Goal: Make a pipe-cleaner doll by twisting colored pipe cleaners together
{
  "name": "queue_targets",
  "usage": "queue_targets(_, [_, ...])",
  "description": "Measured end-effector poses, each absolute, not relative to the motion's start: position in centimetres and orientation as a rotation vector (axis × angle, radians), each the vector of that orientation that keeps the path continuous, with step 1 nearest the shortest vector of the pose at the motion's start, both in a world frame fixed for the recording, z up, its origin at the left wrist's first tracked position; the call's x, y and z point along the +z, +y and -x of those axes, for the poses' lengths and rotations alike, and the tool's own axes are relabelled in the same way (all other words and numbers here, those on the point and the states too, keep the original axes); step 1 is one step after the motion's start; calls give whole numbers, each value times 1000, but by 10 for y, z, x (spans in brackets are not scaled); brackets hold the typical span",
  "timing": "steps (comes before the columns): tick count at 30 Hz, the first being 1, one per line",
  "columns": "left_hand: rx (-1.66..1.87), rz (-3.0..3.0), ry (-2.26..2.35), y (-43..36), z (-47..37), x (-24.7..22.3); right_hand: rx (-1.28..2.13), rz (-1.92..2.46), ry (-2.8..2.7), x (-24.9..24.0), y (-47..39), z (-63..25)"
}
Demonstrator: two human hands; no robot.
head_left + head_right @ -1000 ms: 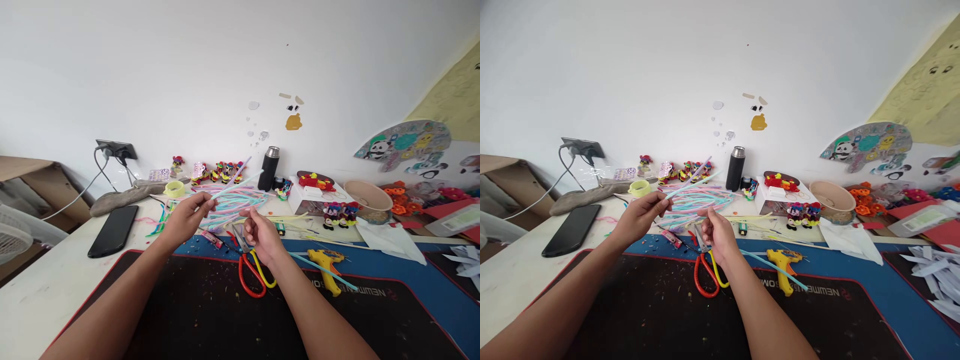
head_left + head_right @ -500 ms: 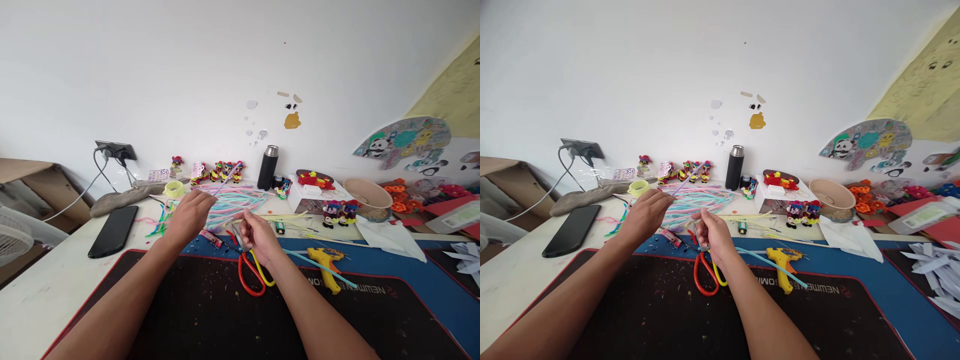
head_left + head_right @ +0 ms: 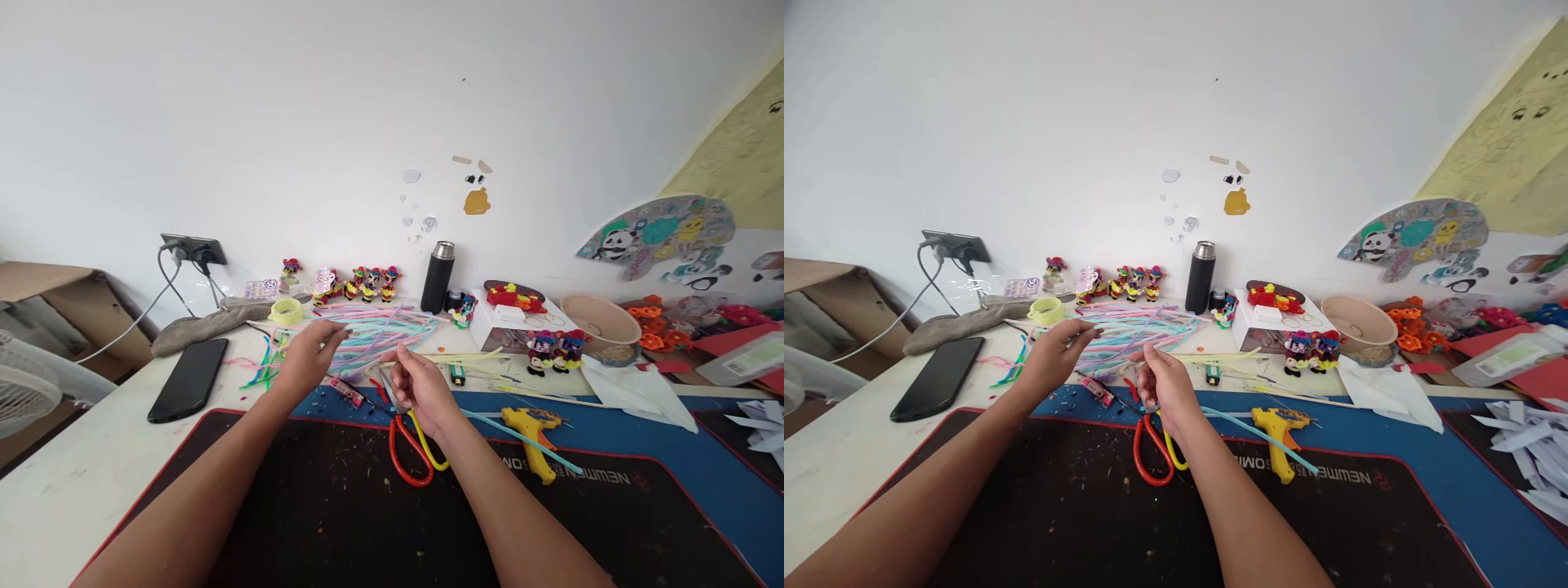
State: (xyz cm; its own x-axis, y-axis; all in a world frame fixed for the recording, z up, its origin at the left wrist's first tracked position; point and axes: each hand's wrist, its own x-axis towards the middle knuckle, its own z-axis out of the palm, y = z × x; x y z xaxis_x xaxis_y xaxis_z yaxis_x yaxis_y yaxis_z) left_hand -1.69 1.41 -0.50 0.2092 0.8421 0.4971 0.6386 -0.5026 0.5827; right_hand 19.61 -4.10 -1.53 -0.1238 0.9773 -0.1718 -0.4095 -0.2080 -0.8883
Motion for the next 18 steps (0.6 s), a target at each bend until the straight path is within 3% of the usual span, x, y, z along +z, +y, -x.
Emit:
queue_targets(4, [1135,-2037,1356,3,12,2,1588,979,-836,-16,-41,-196])
queue_targets(18, [721,-2514,894,-12,-2,-2,1547,968,-812,-20,-39,-198])
